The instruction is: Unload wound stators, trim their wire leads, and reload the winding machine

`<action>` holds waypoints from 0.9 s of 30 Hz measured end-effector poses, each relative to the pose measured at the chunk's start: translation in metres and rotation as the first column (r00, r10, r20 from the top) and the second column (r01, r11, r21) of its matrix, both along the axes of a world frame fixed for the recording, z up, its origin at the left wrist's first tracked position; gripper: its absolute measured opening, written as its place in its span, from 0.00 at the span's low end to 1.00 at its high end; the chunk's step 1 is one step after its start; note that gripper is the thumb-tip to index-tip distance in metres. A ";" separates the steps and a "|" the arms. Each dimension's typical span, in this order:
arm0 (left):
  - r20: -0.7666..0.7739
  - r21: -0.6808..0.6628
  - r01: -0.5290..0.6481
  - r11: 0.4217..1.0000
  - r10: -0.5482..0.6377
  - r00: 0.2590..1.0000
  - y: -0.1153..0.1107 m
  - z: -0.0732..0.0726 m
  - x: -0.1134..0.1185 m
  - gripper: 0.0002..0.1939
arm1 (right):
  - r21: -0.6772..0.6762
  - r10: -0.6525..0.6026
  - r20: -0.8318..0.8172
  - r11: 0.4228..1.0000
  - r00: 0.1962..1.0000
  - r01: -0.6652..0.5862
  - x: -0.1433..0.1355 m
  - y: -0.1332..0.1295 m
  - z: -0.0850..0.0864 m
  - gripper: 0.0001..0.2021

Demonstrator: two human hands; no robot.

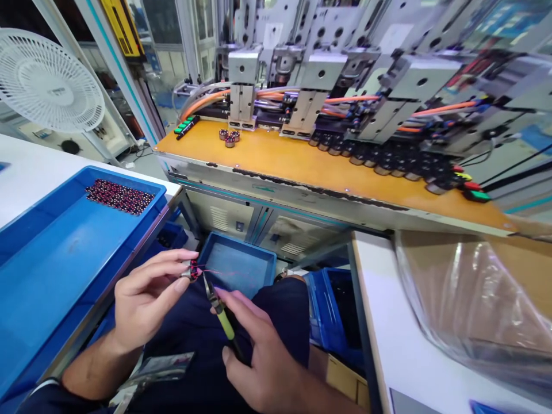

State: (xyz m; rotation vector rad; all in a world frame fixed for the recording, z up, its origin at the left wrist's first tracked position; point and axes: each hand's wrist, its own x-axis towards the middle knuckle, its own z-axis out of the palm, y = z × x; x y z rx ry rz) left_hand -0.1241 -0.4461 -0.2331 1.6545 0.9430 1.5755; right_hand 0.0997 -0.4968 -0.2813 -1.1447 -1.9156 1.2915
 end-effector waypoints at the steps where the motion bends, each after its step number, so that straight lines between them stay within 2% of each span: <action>1: 0.003 -0.004 -0.002 1.000 0.002 1.000 -0.001 0.000 -0.001 0.19 | 0.014 0.014 0.004 1.000 1.000 -0.014 -0.001 0.002 0.001 0.35; 8: 0.014 -0.051 0.037 0.998 -0.036 0.999 -0.001 -0.002 -0.004 0.18 | 0.067 0.021 -0.038 0.998 0.999 -0.018 -0.007 0.009 -0.001 0.36; 12: 0.028 -0.067 0.058 0.996 -0.056 0.998 0.001 -0.002 -0.002 0.19 | 0.039 -0.023 -0.182 0.999 0.983 0.030 -0.010 0.010 -0.006 0.35; 17: 0.030 -0.078 0.050 0.996 -0.048 0.998 0.001 -0.002 -0.001 0.19 | -0.003 -0.025 -0.293 1.000 0.956 0.026 -0.013 0.011 -0.006 0.34; 23: 0.024 -0.082 0.049 0.995 -0.048 0.999 -0.001 -0.002 -0.001 0.18 | 0.012 0.002 -0.331 1.000 0.944 0.001 -0.016 0.014 0.000 0.32; 27: 0.022 -0.083 0.044 0.996 -0.042 0.999 0.001 -0.002 -0.001 0.18 | 0.032 -0.017 -0.318 0.999 0.948 0.029 -0.017 0.014 -0.001 0.30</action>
